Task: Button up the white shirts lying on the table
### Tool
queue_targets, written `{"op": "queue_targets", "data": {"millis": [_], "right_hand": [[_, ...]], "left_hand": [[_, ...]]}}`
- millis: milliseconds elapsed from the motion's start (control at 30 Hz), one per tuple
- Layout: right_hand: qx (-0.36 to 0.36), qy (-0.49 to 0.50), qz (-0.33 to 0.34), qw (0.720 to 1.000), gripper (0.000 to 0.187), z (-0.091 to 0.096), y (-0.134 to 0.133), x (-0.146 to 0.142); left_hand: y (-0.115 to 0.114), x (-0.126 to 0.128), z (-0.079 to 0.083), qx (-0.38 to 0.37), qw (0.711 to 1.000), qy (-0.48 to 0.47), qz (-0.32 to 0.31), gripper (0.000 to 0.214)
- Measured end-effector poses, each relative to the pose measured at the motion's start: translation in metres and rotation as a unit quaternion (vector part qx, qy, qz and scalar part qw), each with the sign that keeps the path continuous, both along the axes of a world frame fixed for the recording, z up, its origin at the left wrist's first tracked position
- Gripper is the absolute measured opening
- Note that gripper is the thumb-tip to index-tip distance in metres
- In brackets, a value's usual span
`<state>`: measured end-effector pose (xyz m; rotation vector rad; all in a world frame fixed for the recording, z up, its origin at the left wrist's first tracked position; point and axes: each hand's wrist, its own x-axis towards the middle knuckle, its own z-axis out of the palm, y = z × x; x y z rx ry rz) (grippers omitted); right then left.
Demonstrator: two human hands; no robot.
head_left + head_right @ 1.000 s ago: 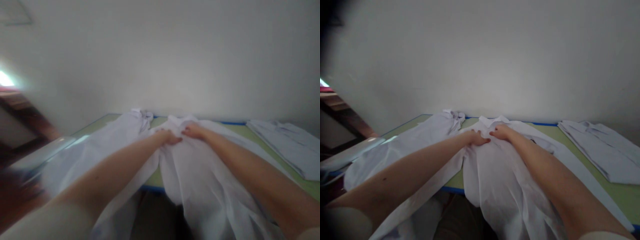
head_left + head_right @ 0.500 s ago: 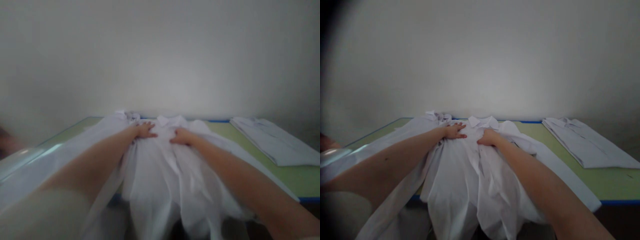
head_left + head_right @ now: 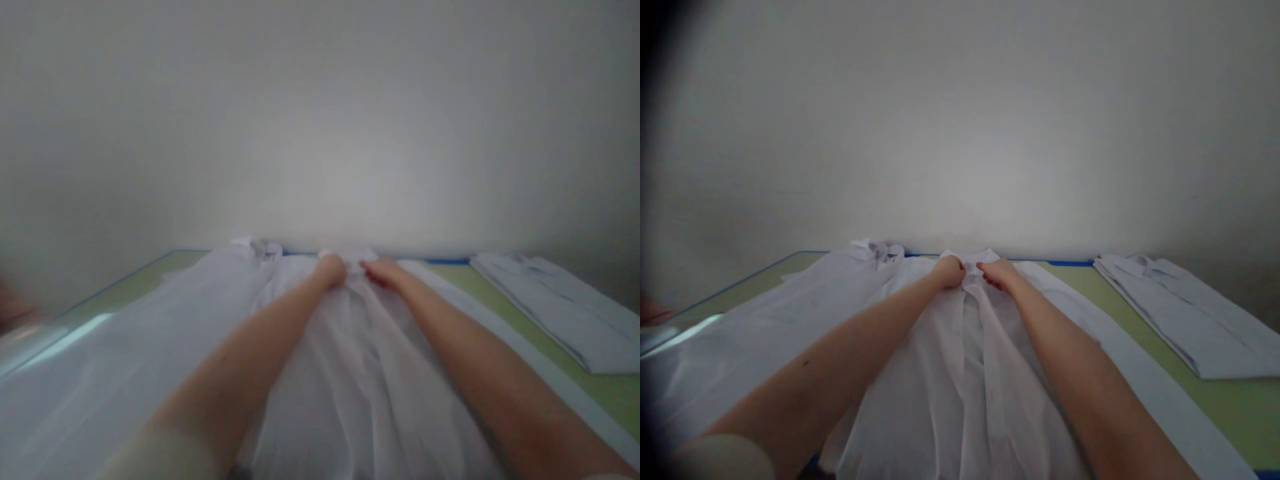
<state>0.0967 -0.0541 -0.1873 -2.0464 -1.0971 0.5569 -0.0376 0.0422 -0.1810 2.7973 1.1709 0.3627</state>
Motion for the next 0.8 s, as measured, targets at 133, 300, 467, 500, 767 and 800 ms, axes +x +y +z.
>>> {"op": "queue_targets", "data": {"millis": [133,300,467,500,767,800], "right_hand": [[0.019,-0.103,-0.016,0.994,0.044,-0.015,0.016,-0.005],[0.033,-0.202,-0.028,0.978,0.053,-0.029,0.025,-0.001],[0.021,-0.215,-0.036,0.976,0.036,-0.033,0.034,0.0],[0.025,-0.218,-0.037,0.975,0.03,-0.033,0.035,0.0],[0.116,-0.208,-0.075,0.968,0.022,-0.034,0.031,0.007],[0.128,-0.202,-0.076,0.968,0.022,-0.033,0.03,0.007]], "left_hand": [[0.006,0.005,-0.02,0.033,0.999,-0.019,0.036,0.037],[0.01,0.013,-0.032,0.047,0.994,-0.063,0.081,0.04],[0.014,0.02,-0.038,0.045,0.993,-0.071,0.088,0.036],[0.015,0.021,-0.039,0.043,0.992,-0.077,0.092,0.036],[0.029,0.028,-0.031,-0.038,0.99,-0.057,0.121,0.03],[0.031,0.03,-0.029,-0.045,0.99,-0.052,0.12,0.03]]}}
